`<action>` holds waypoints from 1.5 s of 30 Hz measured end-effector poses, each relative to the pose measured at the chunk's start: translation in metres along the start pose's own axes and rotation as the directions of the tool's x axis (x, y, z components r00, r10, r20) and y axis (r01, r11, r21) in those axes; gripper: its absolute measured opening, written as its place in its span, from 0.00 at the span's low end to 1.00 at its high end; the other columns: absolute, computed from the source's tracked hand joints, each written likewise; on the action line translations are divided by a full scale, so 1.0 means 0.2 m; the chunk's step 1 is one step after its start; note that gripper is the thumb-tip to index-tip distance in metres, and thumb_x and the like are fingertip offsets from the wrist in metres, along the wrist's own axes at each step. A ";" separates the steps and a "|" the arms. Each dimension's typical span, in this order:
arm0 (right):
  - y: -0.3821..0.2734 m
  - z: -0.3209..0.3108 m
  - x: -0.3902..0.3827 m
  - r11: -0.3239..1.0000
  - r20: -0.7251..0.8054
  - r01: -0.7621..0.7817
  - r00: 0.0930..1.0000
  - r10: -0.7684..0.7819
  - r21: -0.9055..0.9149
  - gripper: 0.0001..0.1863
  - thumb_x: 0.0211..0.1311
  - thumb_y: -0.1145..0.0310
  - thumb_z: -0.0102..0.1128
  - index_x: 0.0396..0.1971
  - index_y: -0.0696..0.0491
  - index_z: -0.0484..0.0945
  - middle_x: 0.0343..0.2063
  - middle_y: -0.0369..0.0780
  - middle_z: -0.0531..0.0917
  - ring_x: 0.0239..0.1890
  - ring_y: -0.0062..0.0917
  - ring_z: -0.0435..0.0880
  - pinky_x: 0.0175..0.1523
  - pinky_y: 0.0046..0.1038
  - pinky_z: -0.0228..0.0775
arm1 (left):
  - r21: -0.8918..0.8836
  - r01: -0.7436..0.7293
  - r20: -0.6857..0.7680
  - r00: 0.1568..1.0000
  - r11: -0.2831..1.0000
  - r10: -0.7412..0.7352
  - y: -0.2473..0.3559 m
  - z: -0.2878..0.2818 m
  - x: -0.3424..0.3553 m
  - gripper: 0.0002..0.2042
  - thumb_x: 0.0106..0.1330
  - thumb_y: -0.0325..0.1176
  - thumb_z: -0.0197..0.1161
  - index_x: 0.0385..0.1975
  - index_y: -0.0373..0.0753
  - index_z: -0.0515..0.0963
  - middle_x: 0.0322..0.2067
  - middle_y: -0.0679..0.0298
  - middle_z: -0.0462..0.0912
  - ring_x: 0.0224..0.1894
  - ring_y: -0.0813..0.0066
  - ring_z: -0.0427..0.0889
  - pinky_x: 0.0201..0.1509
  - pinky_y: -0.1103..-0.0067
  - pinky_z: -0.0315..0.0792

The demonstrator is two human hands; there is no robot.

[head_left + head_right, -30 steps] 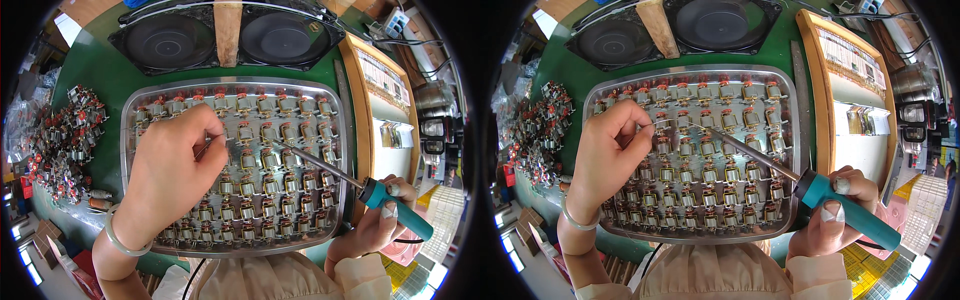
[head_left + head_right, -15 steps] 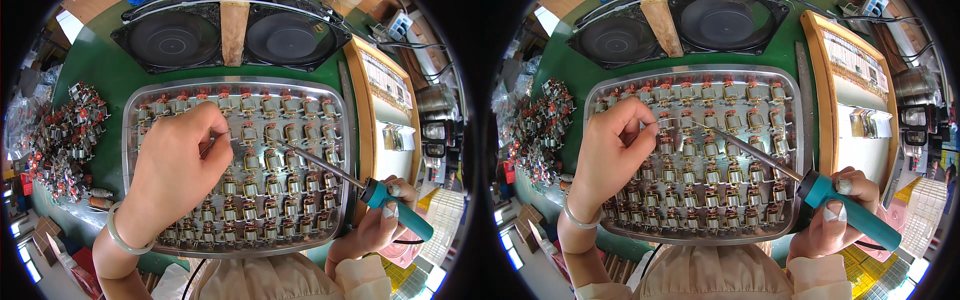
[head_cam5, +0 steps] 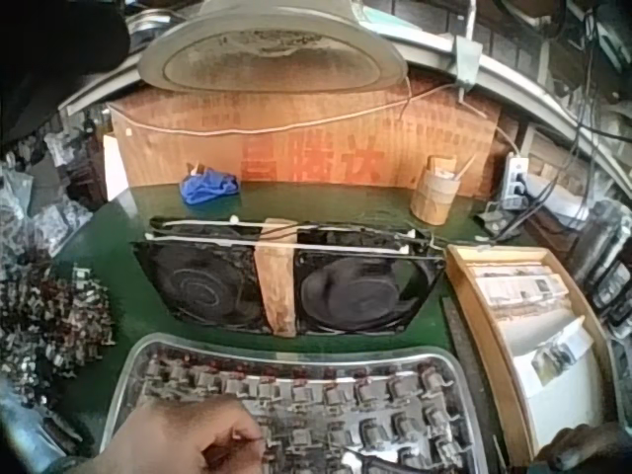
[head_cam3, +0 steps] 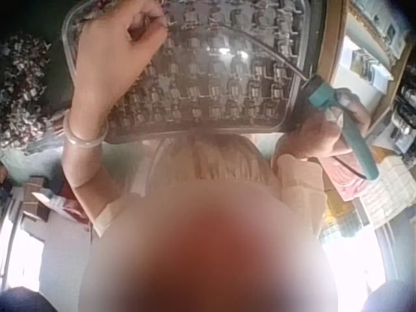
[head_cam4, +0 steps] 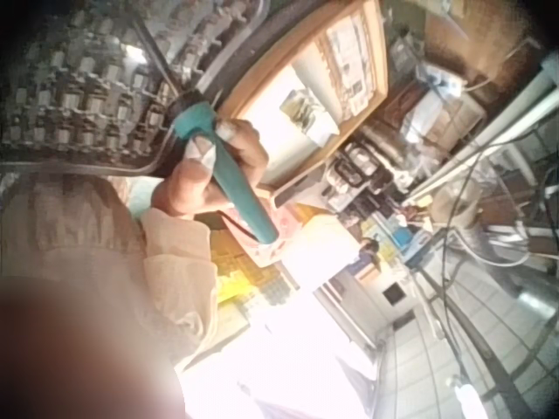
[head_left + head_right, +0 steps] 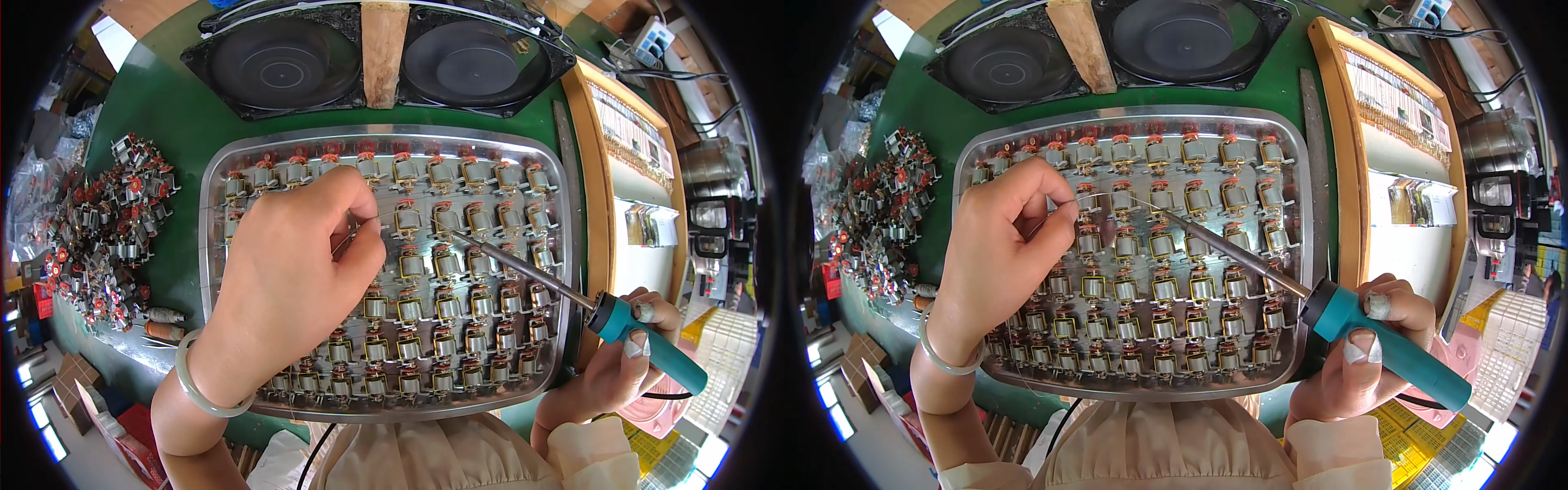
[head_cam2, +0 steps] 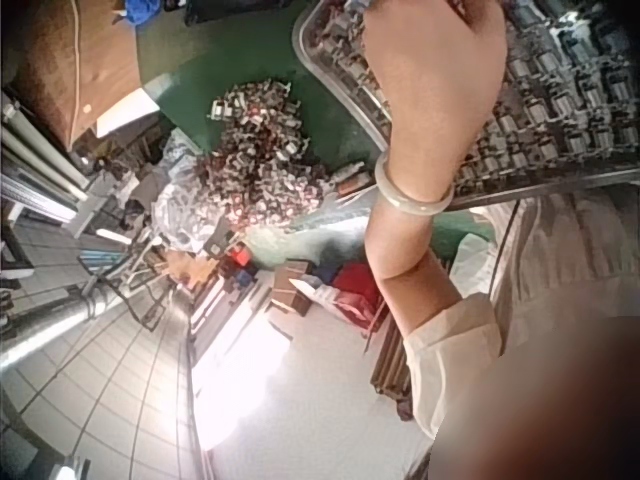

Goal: Soldering wires to small electrical components arranged in a tray at a workbench.

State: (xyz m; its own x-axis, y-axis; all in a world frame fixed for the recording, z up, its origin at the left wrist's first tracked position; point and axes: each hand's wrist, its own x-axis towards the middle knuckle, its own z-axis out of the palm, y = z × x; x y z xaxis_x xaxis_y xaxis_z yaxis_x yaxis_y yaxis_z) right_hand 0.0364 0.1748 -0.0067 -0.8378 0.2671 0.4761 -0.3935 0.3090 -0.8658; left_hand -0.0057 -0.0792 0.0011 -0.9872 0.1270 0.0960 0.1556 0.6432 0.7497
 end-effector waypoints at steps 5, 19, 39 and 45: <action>0.00 0.01 0.00 1.000 -0.023 0.001 1.000 -0.001 -0.011 0.16 0.39 0.62 0.57 0.23 0.59 0.65 0.17 0.37 0.64 0.21 0.21 0.59 0.27 0.20 0.52 | -0.005 0.012 0.003 1.000 1.000 -0.012 0.00 0.00 0.00 0.03 0.46 0.20 0.53 0.19 0.35 0.68 0.07 0.71 0.59 0.11 0.89 0.55 0.14 0.87 0.49; -0.01 0.00 0.00 1.000 0.007 -0.007 1.000 0.007 0.010 0.16 0.39 0.63 0.57 0.23 0.58 0.65 0.17 0.37 0.63 0.20 0.21 0.59 0.27 0.20 0.51 | -0.006 0.023 0.026 0.999 1.000 -0.023 0.01 -0.01 -0.01 0.03 0.46 0.20 0.54 0.19 0.35 0.67 0.07 0.71 0.58 0.11 0.89 0.55 0.14 0.86 0.48; -0.04 0.08 -0.03 0.995 0.145 0.065 0.987 -0.075 0.073 0.17 0.45 0.63 0.60 0.27 0.59 0.65 0.20 0.38 0.67 0.20 0.20 0.64 0.25 0.18 0.54 | -0.019 0.125 0.008 0.992 0.992 -0.125 -0.07 -0.10 -0.06 0.04 0.48 0.20 0.54 0.19 0.35 0.68 0.08 0.74 0.56 0.12 0.92 0.53 0.14 0.88 0.47; -0.04 0.09 -0.04 0.997 0.127 0.023 0.991 -0.032 0.069 0.19 0.44 0.61 0.59 0.27 0.60 0.66 0.20 0.38 0.67 0.20 0.20 0.63 0.25 0.18 0.53 | -0.009 0.090 0.002 0.996 0.996 -0.090 -0.08 -0.10 -0.06 0.03 0.48 0.21 0.55 0.19 0.35 0.68 0.07 0.73 0.57 0.12 0.91 0.53 0.14 0.88 0.47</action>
State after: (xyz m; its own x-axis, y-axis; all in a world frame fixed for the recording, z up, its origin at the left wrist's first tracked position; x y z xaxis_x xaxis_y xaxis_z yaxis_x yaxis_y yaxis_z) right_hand 0.0403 0.1542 -0.0061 -0.8661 0.1393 0.4801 -0.4380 0.2513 -0.8631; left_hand 0.0025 -0.1057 0.0008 -0.9972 0.0704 0.0269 0.0661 0.6449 0.7614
